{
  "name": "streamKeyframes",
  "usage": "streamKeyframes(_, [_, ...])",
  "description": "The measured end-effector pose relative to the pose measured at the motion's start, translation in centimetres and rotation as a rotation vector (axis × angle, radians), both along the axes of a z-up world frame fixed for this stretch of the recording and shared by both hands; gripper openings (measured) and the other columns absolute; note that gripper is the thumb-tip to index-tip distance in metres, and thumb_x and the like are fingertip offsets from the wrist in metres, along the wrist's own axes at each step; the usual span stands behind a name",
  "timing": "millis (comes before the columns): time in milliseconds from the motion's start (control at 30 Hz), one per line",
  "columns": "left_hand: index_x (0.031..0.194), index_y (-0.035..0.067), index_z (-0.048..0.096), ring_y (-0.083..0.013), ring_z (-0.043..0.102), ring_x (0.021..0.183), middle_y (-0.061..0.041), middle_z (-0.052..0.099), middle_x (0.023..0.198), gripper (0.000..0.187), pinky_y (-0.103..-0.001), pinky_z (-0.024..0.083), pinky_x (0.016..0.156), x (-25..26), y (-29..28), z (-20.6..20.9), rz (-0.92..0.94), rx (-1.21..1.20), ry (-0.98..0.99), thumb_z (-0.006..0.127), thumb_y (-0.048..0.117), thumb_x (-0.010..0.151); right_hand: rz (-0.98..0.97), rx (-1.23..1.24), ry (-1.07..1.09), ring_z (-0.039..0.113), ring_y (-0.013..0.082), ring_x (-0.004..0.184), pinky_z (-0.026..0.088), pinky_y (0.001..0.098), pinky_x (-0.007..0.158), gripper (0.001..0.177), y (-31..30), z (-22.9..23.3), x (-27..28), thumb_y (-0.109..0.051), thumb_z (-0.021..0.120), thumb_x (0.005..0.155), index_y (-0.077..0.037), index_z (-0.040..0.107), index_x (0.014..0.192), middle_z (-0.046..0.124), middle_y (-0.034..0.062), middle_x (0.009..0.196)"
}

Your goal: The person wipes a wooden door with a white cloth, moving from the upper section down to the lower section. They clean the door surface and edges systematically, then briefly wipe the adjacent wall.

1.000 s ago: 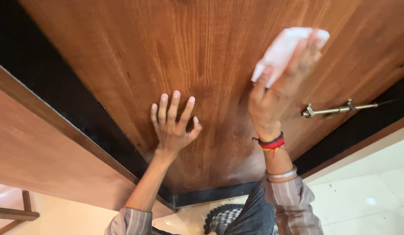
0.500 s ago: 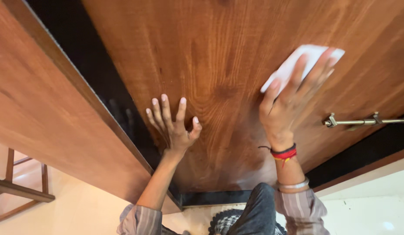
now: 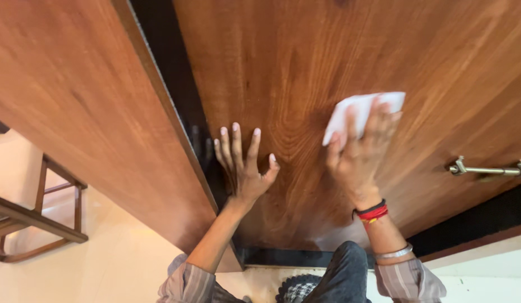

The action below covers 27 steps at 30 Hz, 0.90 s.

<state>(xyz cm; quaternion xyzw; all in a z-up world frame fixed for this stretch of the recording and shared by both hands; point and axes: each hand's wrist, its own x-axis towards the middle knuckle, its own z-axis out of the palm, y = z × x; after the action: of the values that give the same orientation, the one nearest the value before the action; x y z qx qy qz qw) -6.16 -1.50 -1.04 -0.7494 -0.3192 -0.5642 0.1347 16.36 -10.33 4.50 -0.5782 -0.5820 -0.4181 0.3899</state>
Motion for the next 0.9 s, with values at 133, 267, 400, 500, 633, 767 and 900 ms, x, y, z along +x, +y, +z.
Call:
streamKeyframes(133, [0.156, 0.014, 0.043, -0.0407, 0.013, 0.160, -0.019, 0.023, 0.169, 0.067, -0.063, 0.010, 0.130, 0.5, -0.1, 1.3, -0.039, 0.005, -0.038, 0.067, 0.035, 0.097, 0.001, 0.111, 0.106, 0.009, 0.0407, 0.161, 0.010, 0.0604, 0.130, 0.056, 1.0, 4.4, -1.2, -0.031, 0.045, 0.119, -0.014, 0.030, 0.169, 0.015, 0.0196, 0.172])
streamKeyframes(267, [0.156, 0.014, 0.045, -0.0382, 0.016, 0.162, -0.017, 0.025, 0.170, 0.055, -0.061, 0.009, 0.133, 1.7, 0.7, 4.1, -0.039, 0.031, -0.096, 0.058, 0.028, 0.104, 0.048, -0.055, -0.039, 0.012, 0.0417, 0.161, 0.008, 0.0637, 0.130, 0.055, 2.4, 5.0, -3.4, -0.026, 0.052, 0.112, -0.013, 0.039, 0.164, 0.021, 0.0225, 0.171])
streamKeyframes(400, [0.155, 0.016, 0.050, -0.0352, 0.021, 0.163, -0.013, 0.031, 0.170, 0.048, -0.057, 0.012, 0.136, 2.1, 1.4, 5.3, 0.013, -0.003, -0.179, 0.044, 0.022, 0.108, 0.128, -0.173, -0.171, 0.019, 0.0370, 0.160, 0.013, 0.0589, 0.131, 0.053, 2.1, -0.1, -4.1, -0.022, 0.059, 0.106, -0.017, 0.052, 0.158, 0.030, 0.0203, 0.169])
streamKeyframes(500, [0.155, 0.014, 0.049, -0.0366, 0.020, 0.161, -0.015, 0.030, 0.169, 0.045, -0.057, 0.011, 0.133, 1.7, 1.5, 4.5, 0.029, 0.018, -0.127, 0.043, 0.025, 0.112, 0.107, -0.175, -0.173, 0.022, 0.0373, 0.158, 0.016, 0.0588, 0.129, 0.050, 1.1, -3.9, -1.8, -0.025, 0.058, 0.104, -0.017, 0.056, 0.154, 0.033, 0.0197, 0.166])
streamKeyframes(633, [0.154, 0.016, 0.048, -0.0358, 0.019, 0.159, -0.014, 0.030, 0.168, 0.044, -0.060, 0.009, 0.132, 3.4, 1.3, 3.4, -0.058, 0.066, -0.111, 0.047, 0.025, 0.111, -0.019, -0.031, -0.070, 0.022, 0.0413, 0.157, 0.017, 0.0639, 0.127, 0.047, -1.3, -2.8, 2.6, -0.026, 0.051, 0.106, -0.015, 0.053, 0.152, 0.030, 0.0228, 0.165])
streamKeyframes(767, [0.155, 0.020, 0.049, -0.0331, 0.024, 0.158, -0.011, 0.034, 0.167, 0.049, -0.057, 0.014, 0.131, 5.6, -0.5, 3.7, -0.157, 0.077, 0.046, 0.054, 0.014, 0.106, 0.023, 0.118, 0.111, 0.015, 0.0439, 0.160, 0.014, 0.0627, 0.133, 0.051, -2.4, 2.6, 3.5, -0.026, 0.045, 0.116, -0.012, 0.036, 0.165, 0.021, 0.0227, 0.173])
streamKeyframes(900, [0.155, 0.020, 0.052, -0.0285, 0.031, 0.158, -0.007, 0.041, 0.166, 0.059, -0.051, 0.018, 0.131, 8.5, -2.4, 4.9, -0.195, 0.088, 0.153, 0.055, -0.001, 0.100, 0.012, 0.053, 0.093, 0.015, 0.0471, 0.163, 0.013, 0.0629, 0.130, 0.050, -2.8, 3.0, 3.8, -0.023, 0.045, 0.117, -0.010, 0.038, 0.164, 0.022, 0.0255, 0.171])
